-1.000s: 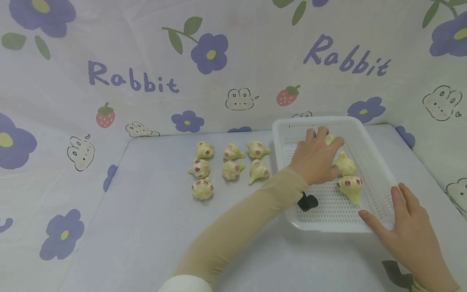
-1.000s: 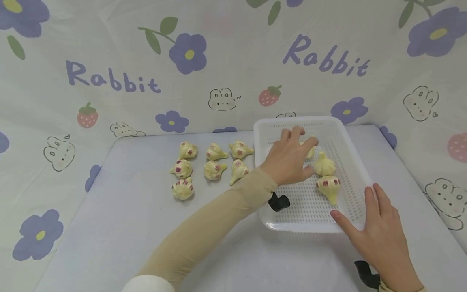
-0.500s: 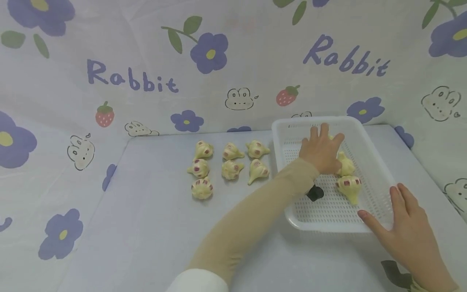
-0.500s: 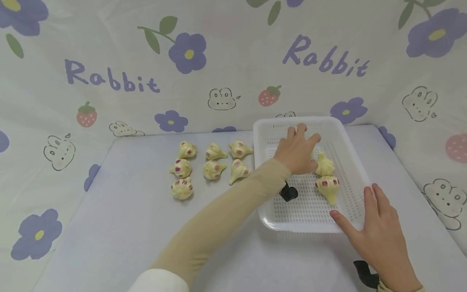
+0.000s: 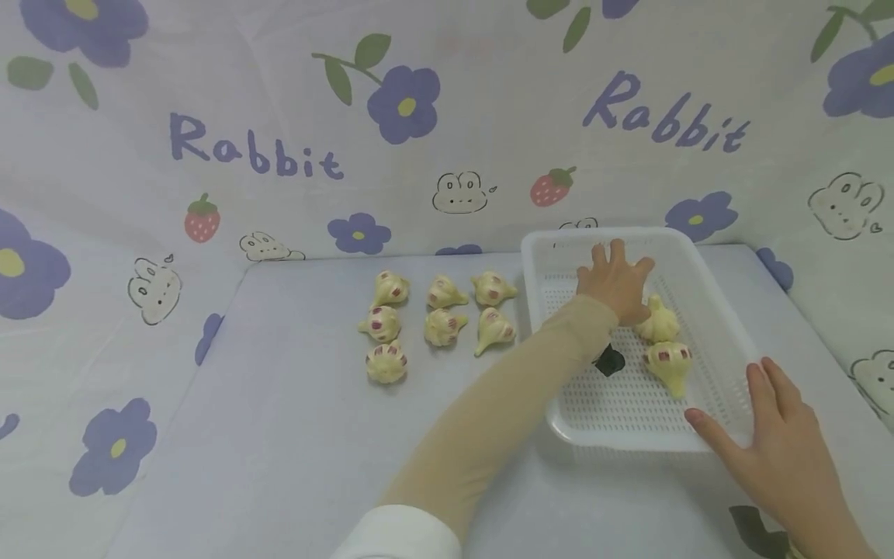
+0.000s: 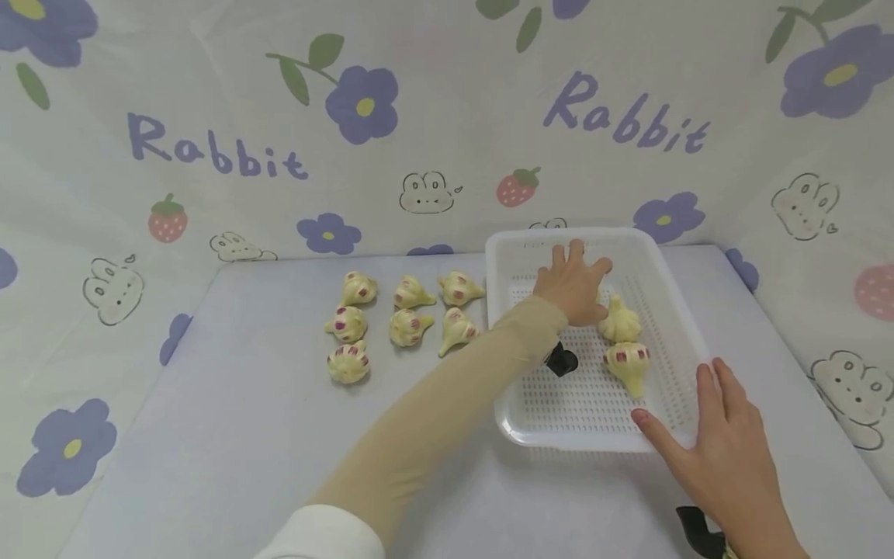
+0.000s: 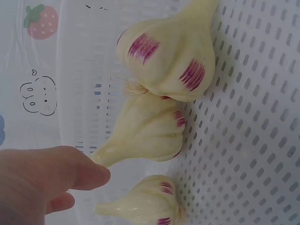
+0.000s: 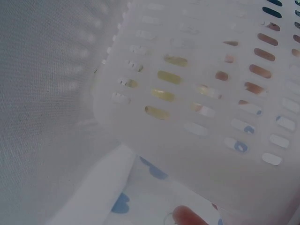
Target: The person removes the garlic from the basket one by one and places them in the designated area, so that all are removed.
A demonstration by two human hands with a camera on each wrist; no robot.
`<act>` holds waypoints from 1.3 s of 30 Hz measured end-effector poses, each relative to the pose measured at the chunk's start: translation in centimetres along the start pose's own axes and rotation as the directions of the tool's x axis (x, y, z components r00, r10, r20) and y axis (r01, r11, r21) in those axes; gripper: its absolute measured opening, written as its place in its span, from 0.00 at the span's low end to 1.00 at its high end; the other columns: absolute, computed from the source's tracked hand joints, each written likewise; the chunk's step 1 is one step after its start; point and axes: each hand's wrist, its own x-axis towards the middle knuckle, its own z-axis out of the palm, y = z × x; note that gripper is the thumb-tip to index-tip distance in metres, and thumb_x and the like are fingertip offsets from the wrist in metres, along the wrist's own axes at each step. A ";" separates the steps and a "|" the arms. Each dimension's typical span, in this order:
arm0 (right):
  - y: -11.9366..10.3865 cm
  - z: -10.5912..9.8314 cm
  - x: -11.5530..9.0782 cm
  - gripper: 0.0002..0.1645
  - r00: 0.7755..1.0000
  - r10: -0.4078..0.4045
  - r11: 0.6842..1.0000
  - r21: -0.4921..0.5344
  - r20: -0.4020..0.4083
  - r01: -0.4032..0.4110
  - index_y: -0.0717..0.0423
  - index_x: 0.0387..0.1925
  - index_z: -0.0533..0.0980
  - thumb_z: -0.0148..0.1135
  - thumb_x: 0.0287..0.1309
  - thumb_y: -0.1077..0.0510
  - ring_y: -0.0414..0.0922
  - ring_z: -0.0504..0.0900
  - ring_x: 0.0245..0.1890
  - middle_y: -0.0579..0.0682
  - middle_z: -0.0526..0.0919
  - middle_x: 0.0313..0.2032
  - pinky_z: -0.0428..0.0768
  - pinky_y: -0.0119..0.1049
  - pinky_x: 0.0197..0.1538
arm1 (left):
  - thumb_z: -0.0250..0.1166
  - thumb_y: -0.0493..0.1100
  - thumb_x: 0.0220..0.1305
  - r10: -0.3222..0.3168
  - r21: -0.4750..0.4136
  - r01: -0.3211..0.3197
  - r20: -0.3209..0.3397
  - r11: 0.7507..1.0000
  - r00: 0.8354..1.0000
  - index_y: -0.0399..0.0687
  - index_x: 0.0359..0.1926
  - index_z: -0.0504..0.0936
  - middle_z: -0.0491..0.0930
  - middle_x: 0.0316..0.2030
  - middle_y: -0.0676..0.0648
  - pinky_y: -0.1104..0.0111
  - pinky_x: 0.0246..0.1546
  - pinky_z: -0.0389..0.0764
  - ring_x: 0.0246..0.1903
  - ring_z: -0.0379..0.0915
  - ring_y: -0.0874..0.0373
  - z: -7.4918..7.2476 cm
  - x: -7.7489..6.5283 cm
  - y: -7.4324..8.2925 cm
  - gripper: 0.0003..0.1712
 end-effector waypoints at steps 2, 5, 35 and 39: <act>-0.1 0.0 0.0 0.65 1.000 0.006 1.000 0.001 0.007 -0.006 0.77 0.77 0.48 0.64 0.64 0.32 0.85 0.62 0.60 0.79 0.49 0.76 0.64 0.82 0.57 | 0.64 0.67 0.66 -0.009 0.001 0.009 0.010 1.000 1.000 0.85 0.78 0.56 0.52 0.76 0.52 0.64 0.54 0.74 0.71 0.54 0.53 0.3 0.3 0.1 0.43; -0.1 0.0 -0.1 0.65 1.000 0.008 1.000 0.002 0.006 -0.008 0.77 0.77 0.48 0.64 0.64 0.32 0.85 0.62 0.61 0.79 0.49 0.76 0.64 0.83 0.57 | 0.64 0.67 0.66 -0.024 0.001 0.024 0.023 1.000 0.999 0.87 0.78 0.55 0.52 0.76 0.53 0.63 0.56 0.74 0.71 0.53 0.53 0.8 1.0 0.3 0.43; 0.0 -0.1 -0.3 0.64 1.000 0.007 0.999 0.035 0.002 -0.007 0.75 0.78 0.47 0.64 0.65 0.34 0.84 0.60 0.64 0.76 0.47 0.78 0.59 0.81 0.63 | 0.62 0.65 0.69 -0.044 0.038 0.039 0.138 0.998 0.989 0.94 0.75 0.57 0.58 0.69 0.58 0.62 0.51 0.76 0.66 0.55 0.56 4.3 4.6 1.1 0.37; 0.2 -0.1 -0.3 0.64 1.000 -0.002 0.999 0.036 -0.008 0.003 0.75 0.78 0.48 0.65 0.65 0.34 0.85 0.60 0.64 0.77 0.47 0.77 0.59 0.81 0.62 | 0.61 0.63 0.70 -0.023 0.030 0.019 0.131 0.999 0.991 0.92 0.75 0.60 0.59 0.69 0.57 0.62 0.52 0.76 0.66 0.56 0.56 4.0 4.0 1.1 0.36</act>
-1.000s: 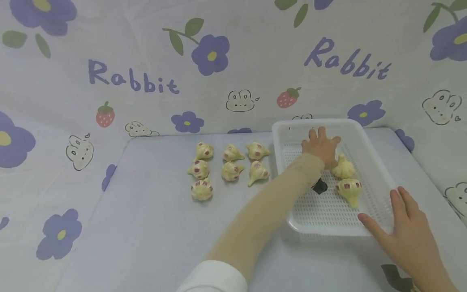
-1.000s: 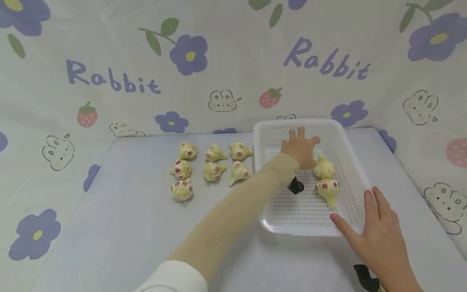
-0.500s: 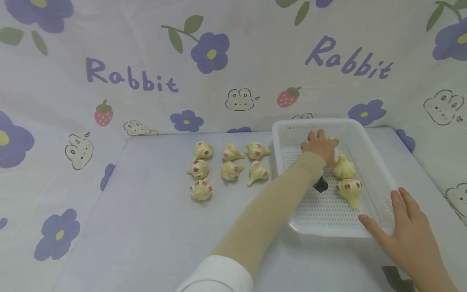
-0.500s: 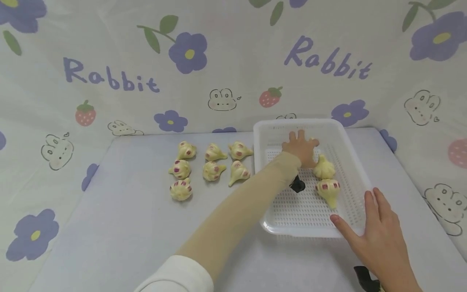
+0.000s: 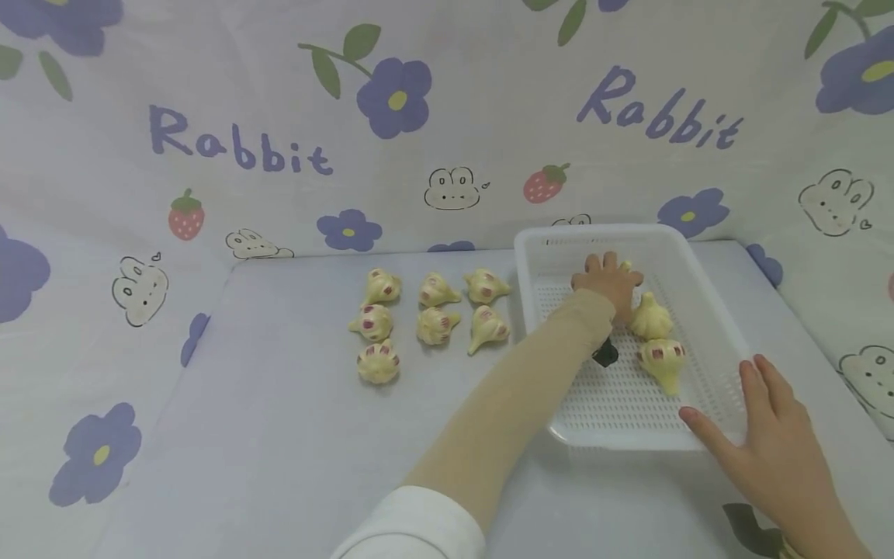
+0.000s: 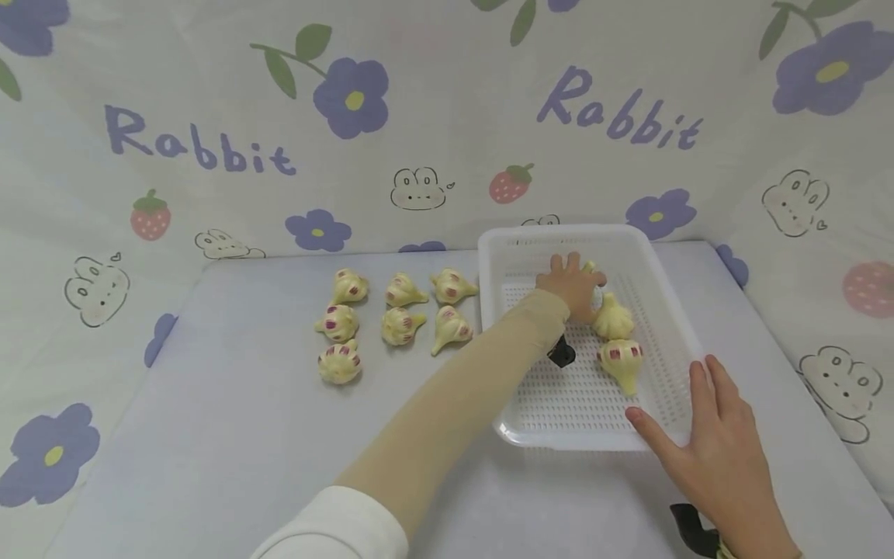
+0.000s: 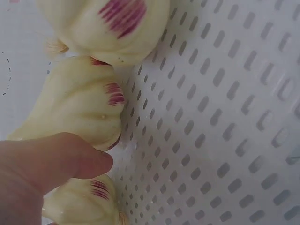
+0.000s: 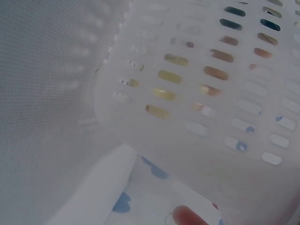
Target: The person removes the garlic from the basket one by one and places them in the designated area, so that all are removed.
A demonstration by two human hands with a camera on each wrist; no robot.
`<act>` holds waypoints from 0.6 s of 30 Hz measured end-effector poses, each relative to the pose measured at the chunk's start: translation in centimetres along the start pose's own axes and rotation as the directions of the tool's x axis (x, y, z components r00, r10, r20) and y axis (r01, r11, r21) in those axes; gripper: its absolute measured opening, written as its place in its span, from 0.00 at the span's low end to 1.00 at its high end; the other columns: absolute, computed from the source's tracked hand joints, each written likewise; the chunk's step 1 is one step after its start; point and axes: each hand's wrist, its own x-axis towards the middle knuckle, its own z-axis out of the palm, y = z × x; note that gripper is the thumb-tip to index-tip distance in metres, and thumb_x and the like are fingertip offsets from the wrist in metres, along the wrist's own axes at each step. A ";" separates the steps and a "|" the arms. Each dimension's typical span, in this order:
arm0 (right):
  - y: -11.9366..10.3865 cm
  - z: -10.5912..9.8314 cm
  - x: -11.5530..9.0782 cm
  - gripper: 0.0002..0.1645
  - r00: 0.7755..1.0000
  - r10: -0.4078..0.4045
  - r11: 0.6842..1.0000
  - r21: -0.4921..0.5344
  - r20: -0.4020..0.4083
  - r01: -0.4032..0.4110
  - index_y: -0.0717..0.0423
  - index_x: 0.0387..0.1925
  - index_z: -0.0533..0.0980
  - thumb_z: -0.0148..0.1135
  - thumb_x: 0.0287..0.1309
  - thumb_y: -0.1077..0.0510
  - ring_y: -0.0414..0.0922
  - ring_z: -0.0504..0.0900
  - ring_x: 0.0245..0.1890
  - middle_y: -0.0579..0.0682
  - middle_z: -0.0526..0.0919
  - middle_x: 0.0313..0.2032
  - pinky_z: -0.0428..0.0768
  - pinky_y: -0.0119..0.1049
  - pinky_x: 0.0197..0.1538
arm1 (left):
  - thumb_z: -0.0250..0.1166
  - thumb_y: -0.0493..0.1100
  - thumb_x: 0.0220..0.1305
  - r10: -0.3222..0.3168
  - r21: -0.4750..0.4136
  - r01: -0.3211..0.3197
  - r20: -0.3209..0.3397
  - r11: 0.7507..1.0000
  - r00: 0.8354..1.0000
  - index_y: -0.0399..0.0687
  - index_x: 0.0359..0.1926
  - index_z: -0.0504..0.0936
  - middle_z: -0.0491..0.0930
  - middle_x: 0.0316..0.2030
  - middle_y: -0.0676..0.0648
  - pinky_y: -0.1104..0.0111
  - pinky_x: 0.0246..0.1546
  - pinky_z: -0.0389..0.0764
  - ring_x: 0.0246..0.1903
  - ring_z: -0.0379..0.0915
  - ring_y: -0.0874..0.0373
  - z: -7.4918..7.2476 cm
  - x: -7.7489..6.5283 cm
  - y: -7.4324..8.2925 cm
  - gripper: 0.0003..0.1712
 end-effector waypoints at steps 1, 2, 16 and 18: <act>0.0 0.0 0.0 0.64 1.000 -0.002 1.000 0.000 -0.002 0.002 0.75 0.78 0.48 0.65 0.65 0.34 0.85 0.60 0.63 0.77 0.48 0.77 0.59 0.81 0.62 | 0.61 0.62 0.70 0.002 -0.001 -0.002 0.001 1.000 1.000 0.92 0.75 0.60 0.59 0.69 0.57 0.62 0.52 0.76 0.66 0.56 0.56 0.1 0.1 0.0 0.36; 0.0 0.0 0.1 0.64 1.000 -0.002 1.000 -0.002 -0.001 0.002 0.75 0.78 0.48 0.65 0.64 0.34 0.85 0.60 0.63 0.77 0.48 0.77 0.59 0.81 0.62 | 0.61 0.63 0.71 0.003 0.001 -0.003 0.006 1.000 1.000 0.92 0.74 0.60 0.59 0.69 0.57 0.62 0.53 0.76 0.66 0.56 0.56 0.3 0.3 0.0 0.35; -0.1 -0.1 0.1 0.65 1.000 0.011 1.000 -0.009 0.023 -0.011 0.74 0.79 0.46 0.64 0.65 0.33 0.84 0.59 0.64 0.77 0.46 0.77 0.59 0.81 0.63 | 0.61 0.62 0.71 0.038 0.004 -0.038 0.039 0.999 0.999 0.88 0.73 0.64 0.62 0.67 0.55 0.68 0.47 0.77 0.61 0.59 0.56 0.7 0.9 0.1 0.32; -0.1 -0.1 0.1 0.64 1.000 0.007 1.000 0.000 0.020 -0.007 0.74 0.79 0.46 0.64 0.65 0.34 0.84 0.59 0.64 0.77 0.47 0.77 0.59 0.81 0.63 | 0.60 0.61 0.72 0.046 0.002 -0.046 0.037 0.999 0.998 0.87 0.74 0.64 0.61 0.68 0.55 0.68 0.48 0.77 0.61 0.59 0.56 0.4 0.2 -0.1 0.32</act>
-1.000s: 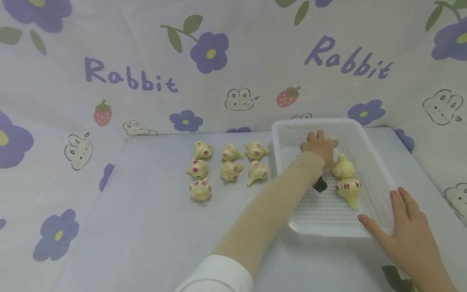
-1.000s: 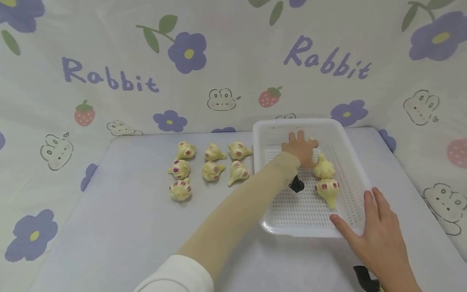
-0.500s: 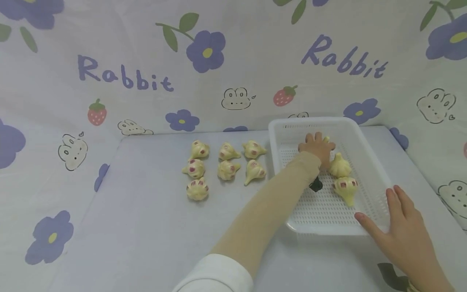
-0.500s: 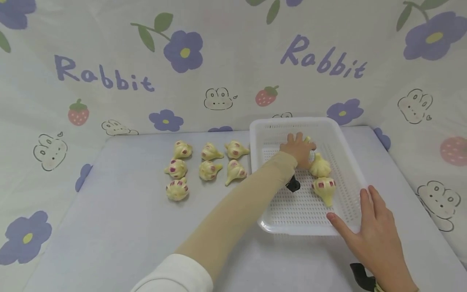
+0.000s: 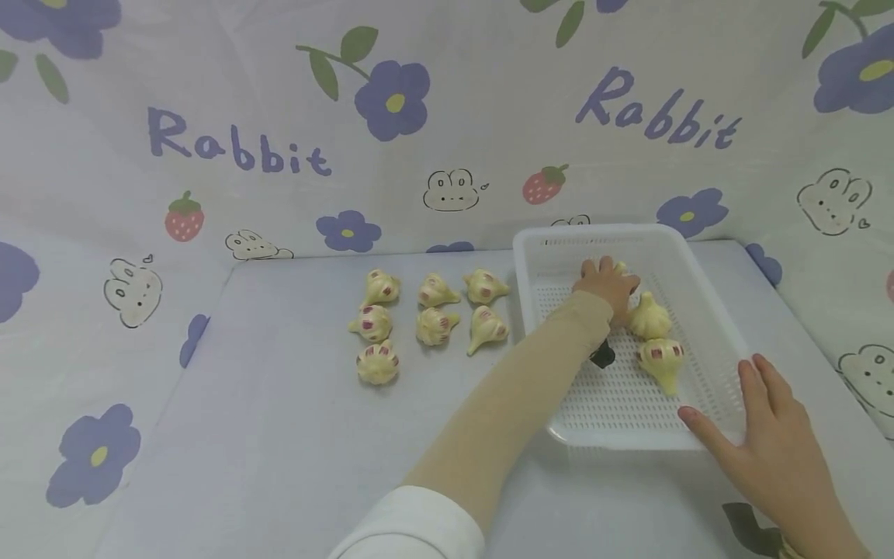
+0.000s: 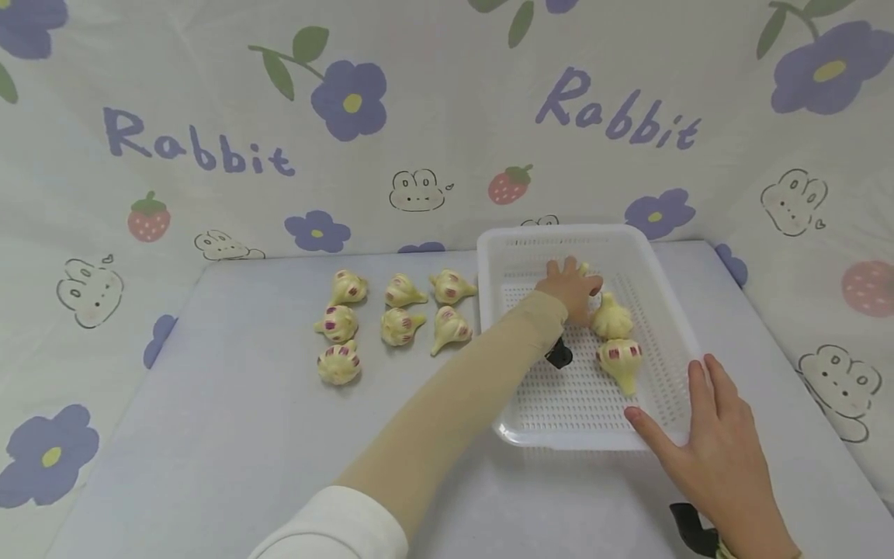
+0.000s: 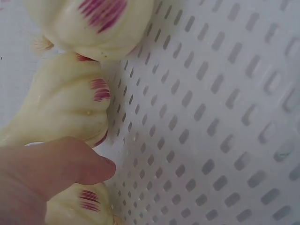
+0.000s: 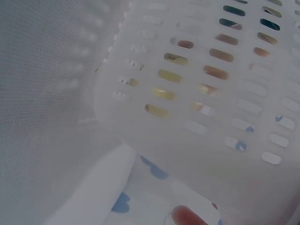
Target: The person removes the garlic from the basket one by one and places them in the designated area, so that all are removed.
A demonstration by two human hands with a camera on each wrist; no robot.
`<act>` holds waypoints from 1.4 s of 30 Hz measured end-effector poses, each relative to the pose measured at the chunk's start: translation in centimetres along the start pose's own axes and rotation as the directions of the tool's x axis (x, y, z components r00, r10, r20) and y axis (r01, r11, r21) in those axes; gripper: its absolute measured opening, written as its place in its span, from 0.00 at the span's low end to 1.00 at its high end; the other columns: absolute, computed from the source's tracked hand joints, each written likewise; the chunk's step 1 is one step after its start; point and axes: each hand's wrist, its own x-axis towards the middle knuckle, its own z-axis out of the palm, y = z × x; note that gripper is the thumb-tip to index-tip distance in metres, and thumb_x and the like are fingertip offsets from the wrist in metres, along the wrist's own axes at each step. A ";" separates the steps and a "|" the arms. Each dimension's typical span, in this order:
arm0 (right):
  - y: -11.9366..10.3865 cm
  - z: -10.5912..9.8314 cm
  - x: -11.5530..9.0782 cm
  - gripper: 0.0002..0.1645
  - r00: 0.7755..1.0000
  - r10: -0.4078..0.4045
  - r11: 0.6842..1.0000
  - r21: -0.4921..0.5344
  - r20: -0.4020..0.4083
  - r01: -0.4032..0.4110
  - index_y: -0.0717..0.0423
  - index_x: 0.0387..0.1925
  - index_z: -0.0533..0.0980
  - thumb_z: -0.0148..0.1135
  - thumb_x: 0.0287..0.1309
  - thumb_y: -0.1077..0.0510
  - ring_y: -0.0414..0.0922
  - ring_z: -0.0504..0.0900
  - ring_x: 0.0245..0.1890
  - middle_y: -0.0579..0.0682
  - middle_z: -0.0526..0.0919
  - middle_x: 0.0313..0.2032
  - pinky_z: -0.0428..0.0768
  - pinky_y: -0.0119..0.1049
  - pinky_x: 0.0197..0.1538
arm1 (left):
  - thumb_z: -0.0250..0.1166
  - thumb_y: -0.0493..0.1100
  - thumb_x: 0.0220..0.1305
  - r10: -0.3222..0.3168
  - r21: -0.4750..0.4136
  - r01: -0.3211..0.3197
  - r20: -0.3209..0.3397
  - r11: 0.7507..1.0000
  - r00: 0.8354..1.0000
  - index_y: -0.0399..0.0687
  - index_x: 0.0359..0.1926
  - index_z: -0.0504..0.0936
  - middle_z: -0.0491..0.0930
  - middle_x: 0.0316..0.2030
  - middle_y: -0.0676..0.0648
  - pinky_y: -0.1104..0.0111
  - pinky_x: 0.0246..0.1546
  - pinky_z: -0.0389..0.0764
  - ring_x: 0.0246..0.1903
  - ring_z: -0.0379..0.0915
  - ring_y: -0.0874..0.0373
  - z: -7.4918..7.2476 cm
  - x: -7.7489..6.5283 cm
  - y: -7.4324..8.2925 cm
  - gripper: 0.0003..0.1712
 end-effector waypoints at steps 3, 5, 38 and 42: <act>0.0 -0.1 0.0 0.64 1.000 0.000 1.000 0.000 0.002 0.000 0.74 0.79 0.46 0.64 0.65 0.34 0.84 0.59 0.63 0.77 0.46 0.77 0.59 0.81 0.63 | 0.59 0.60 0.74 0.003 -0.011 -0.003 0.011 1.000 1.000 0.87 0.74 0.64 0.61 0.69 0.54 0.69 0.49 0.76 0.62 0.59 0.56 -0.4 -0.8 -0.2 0.31; 0.0 0.0 0.0 0.64 1.000 0.002 1.000 -0.001 0.004 -0.002 0.74 0.79 0.46 0.64 0.65 0.34 0.84 0.59 0.63 0.77 0.47 0.77 0.59 0.81 0.62 | 0.59 0.60 0.74 0.003 -0.027 -0.003 0.019 1.000 1.000 0.86 0.73 0.66 0.62 0.68 0.54 0.69 0.49 0.76 0.61 0.59 0.56 -0.5 -1.3 -0.4 0.29; 0.0 0.0 0.0 0.65 1.000 0.008 1.000 -0.011 0.005 -0.008 0.74 0.79 0.46 0.64 0.65 0.33 0.83 0.59 0.64 0.76 0.46 0.78 0.59 0.81 0.63 | 0.62 0.57 0.74 0.023 -0.024 -0.021 0.059 0.999 0.998 0.80 0.60 0.77 0.67 0.58 0.56 0.70 0.49 0.73 0.56 0.59 0.59 -0.3 -1.1 -0.6 0.16; 0.0 0.0 0.0 0.65 1.000 0.010 1.000 -0.012 0.010 -0.010 0.73 0.79 0.45 0.63 0.65 0.33 0.83 0.58 0.65 0.76 0.45 0.78 0.59 0.80 0.63 | 0.62 0.57 0.74 0.028 -0.023 -0.026 0.065 0.999 0.997 0.79 0.57 0.78 0.66 0.58 0.55 0.70 0.48 0.74 0.56 0.58 0.58 0.5 0.5 -0.5 0.13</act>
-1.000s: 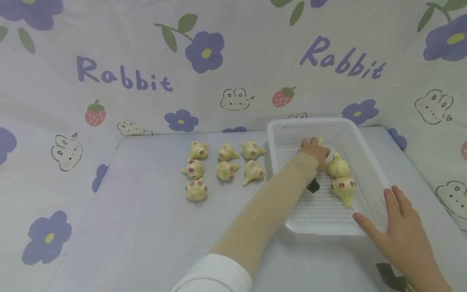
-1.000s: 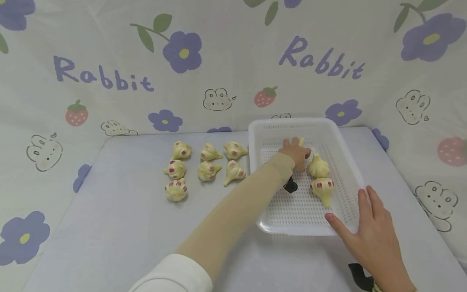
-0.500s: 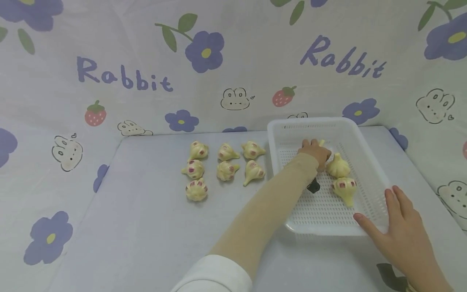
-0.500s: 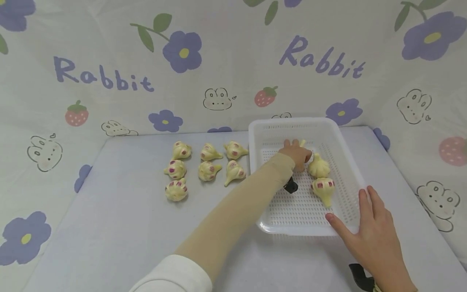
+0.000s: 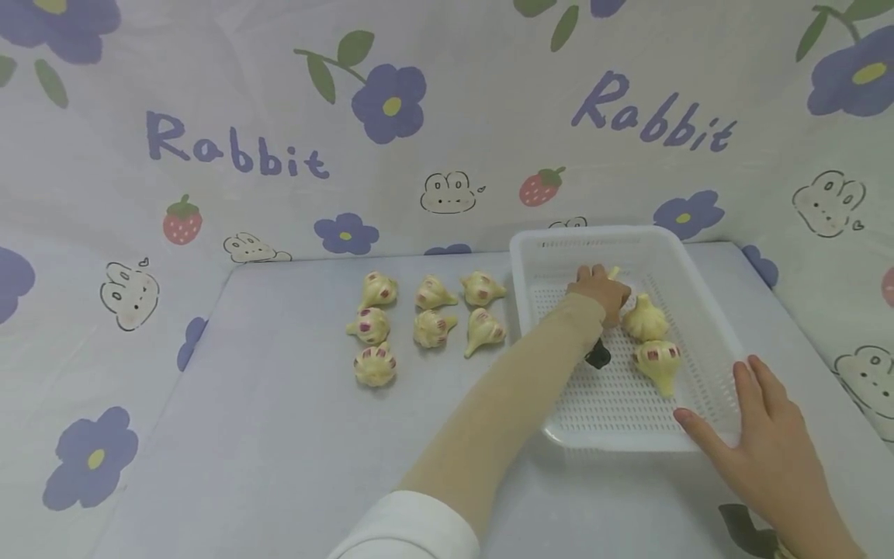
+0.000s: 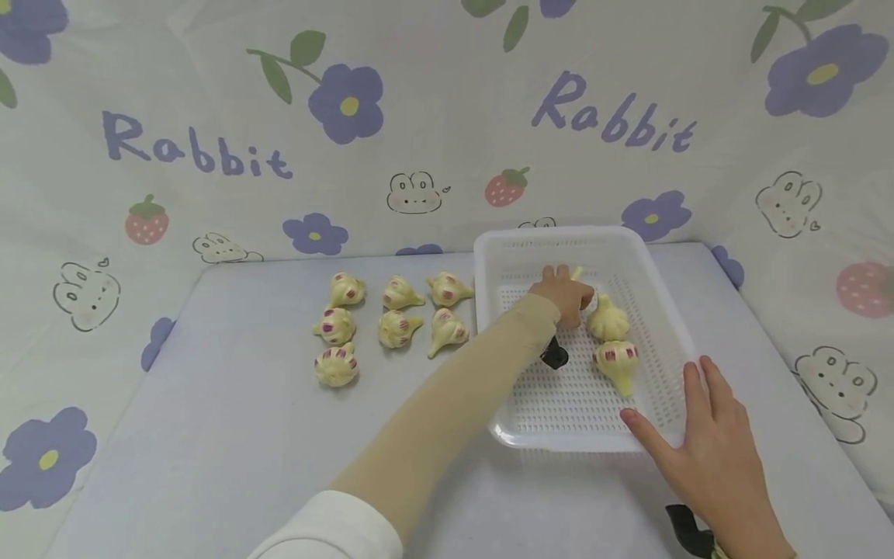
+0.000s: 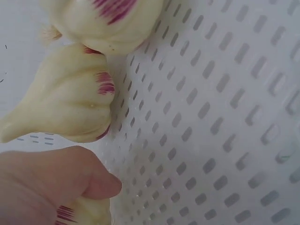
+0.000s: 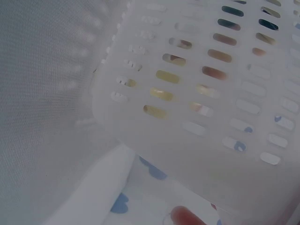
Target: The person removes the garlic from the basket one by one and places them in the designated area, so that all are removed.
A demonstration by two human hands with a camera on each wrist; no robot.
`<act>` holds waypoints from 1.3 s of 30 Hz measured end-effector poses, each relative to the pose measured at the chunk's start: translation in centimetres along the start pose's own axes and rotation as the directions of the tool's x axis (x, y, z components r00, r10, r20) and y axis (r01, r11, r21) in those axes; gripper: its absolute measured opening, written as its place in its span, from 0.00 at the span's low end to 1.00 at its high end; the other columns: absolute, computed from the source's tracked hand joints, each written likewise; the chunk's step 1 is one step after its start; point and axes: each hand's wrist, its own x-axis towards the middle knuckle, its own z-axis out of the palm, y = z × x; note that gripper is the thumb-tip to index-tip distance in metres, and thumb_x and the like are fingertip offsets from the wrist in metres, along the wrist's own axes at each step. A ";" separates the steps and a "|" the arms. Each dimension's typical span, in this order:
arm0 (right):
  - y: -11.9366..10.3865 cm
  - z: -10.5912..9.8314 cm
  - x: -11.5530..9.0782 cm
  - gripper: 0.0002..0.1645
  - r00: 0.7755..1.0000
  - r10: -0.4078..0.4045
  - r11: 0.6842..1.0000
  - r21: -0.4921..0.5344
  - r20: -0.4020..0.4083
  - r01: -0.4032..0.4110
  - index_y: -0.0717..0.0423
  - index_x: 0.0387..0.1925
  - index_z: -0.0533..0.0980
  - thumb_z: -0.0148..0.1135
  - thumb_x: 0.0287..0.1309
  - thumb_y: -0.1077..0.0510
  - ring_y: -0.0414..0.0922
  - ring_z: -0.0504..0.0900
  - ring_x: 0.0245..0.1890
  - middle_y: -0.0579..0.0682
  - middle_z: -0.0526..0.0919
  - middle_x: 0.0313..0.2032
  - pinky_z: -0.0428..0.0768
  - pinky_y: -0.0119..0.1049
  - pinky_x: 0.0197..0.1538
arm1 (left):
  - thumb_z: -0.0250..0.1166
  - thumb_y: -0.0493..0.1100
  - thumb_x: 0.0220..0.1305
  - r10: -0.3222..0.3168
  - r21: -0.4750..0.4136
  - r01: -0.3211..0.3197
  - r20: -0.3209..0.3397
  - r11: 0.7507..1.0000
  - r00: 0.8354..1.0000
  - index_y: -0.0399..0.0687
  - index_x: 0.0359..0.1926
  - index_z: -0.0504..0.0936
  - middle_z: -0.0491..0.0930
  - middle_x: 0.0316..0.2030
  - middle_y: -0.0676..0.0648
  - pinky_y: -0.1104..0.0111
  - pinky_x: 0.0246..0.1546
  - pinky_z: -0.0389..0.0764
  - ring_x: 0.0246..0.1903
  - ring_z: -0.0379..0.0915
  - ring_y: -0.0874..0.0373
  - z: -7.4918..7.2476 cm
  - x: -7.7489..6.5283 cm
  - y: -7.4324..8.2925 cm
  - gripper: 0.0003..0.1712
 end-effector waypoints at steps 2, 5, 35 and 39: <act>0.0 0.0 0.0 0.64 1.000 -0.009 1.000 0.009 -0.009 0.009 0.74 0.79 0.46 0.64 0.65 0.34 0.83 0.59 0.64 0.76 0.47 0.78 0.59 0.80 0.63 | 0.62 0.58 0.74 0.000 0.002 0.000 -0.009 1.000 1.000 0.78 0.55 0.78 0.66 0.58 0.55 0.70 0.48 0.74 0.56 0.58 0.58 0.1 0.3 -0.1 0.12; 0.0 0.0 -0.1 0.64 0.999 -0.029 0.999 0.026 -0.029 0.030 0.74 0.78 0.48 0.66 0.64 0.35 0.83 0.60 0.63 0.77 0.49 0.77 0.60 0.80 0.62 | 0.63 0.58 0.73 0.004 0.002 -0.004 -0.038 1.000 0.999 0.77 0.54 0.78 0.66 0.58 0.55 0.70 0.47 0.74 0.56 0.58 0.58 -0.2 -0.1 -0.2 0.12; 0.0 0.1 0.2 0.64 0.998 -0.048 0.999 -0.003 -0.040 0.048 0.77 0.76 0.50 0.65 0.64 0.34 0.86 0.61 0.60 0.79 0.50 0.75 0.61 0.82 0.59 | 0.63 0.55 0.72 0.109 0.018 -0.107 -0.158 0.994 0.981 0.73 0.51 0.73 0.62 0.58 0.55 0.72 0.41 0.72 0.58 0.56 0.57 -4.5 -4.8 -0.6 0.10; -0.2 0.0 0.1 0.64 0.998 -0.043 0.999 -0.010 -0.045 0.043 0.77 0.76 0.50 0.65 0.64 0.33 0.86 0.62 0.60 0.80 0.51 0.75 0.62 0.82 0.58 | 0.63 0.55 0.73 0.143 0.042 -0.138 -0.170 0.990 0.975 0.73 0.53 0.73 0.61 0.58 0.54 0.73 0.40 0.72 0.58 0.56 0.57 -5.2 -5.7 -1.2 0.11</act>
